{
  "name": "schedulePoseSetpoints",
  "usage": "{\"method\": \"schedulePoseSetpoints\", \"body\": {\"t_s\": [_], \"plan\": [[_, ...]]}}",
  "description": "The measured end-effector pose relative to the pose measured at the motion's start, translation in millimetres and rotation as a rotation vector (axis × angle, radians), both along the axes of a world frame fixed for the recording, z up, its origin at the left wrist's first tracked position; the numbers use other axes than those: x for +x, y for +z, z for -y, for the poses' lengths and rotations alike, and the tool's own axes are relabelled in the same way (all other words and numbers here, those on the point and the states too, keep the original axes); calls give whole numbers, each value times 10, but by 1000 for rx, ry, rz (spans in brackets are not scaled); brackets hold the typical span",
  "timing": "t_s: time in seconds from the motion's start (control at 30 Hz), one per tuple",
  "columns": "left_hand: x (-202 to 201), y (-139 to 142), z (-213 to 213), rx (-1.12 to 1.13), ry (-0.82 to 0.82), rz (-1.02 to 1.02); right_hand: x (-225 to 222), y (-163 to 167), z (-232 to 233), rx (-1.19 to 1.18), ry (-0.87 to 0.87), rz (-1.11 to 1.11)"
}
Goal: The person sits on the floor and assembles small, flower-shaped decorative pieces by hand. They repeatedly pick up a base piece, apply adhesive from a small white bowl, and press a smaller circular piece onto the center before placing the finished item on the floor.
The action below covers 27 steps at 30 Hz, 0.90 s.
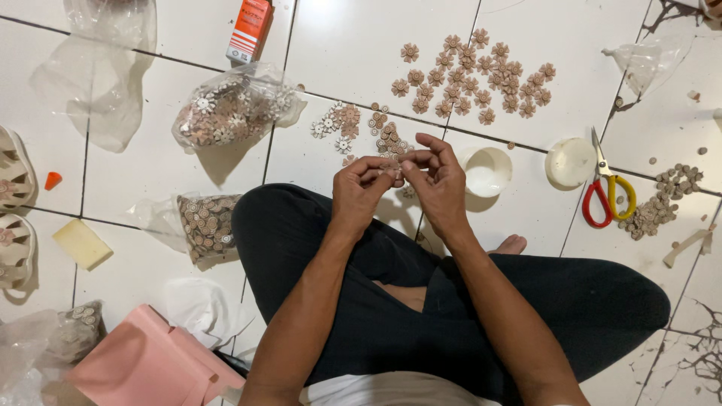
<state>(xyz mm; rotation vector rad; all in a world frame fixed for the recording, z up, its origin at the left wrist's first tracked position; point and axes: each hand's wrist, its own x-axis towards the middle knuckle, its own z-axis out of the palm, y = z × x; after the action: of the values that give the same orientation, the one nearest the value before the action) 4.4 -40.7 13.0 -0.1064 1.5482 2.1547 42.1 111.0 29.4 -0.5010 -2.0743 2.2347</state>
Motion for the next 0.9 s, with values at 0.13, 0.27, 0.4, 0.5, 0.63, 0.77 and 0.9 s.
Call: {"method": "schedulePoseSetpoints", "body": {"t_s": [0.13,0.27,0.4,0.5,0.63,0.77,0.9], "plan": [[-4,108,15,-136,-65,1,-10,79,25,59,45,-44],[-8,175,21,-172,-119,-37,-36,130,7,81,44,17],[-47,160,1,-166,-109,31,-243,75,-106,425,32,23],[-58,95,-10,-222,-60,67,-558,-43,-198,580,10,-15],[-74,-49,-6,-148,-15,103,-955,-164,-229,789,63,-65],[-102,-184,31,-177,38,-53,-1090,-153,-237,1050,67,-111],[-123,-220,53,-171,105,51,-992,-143,-231,788,45,36]]}}
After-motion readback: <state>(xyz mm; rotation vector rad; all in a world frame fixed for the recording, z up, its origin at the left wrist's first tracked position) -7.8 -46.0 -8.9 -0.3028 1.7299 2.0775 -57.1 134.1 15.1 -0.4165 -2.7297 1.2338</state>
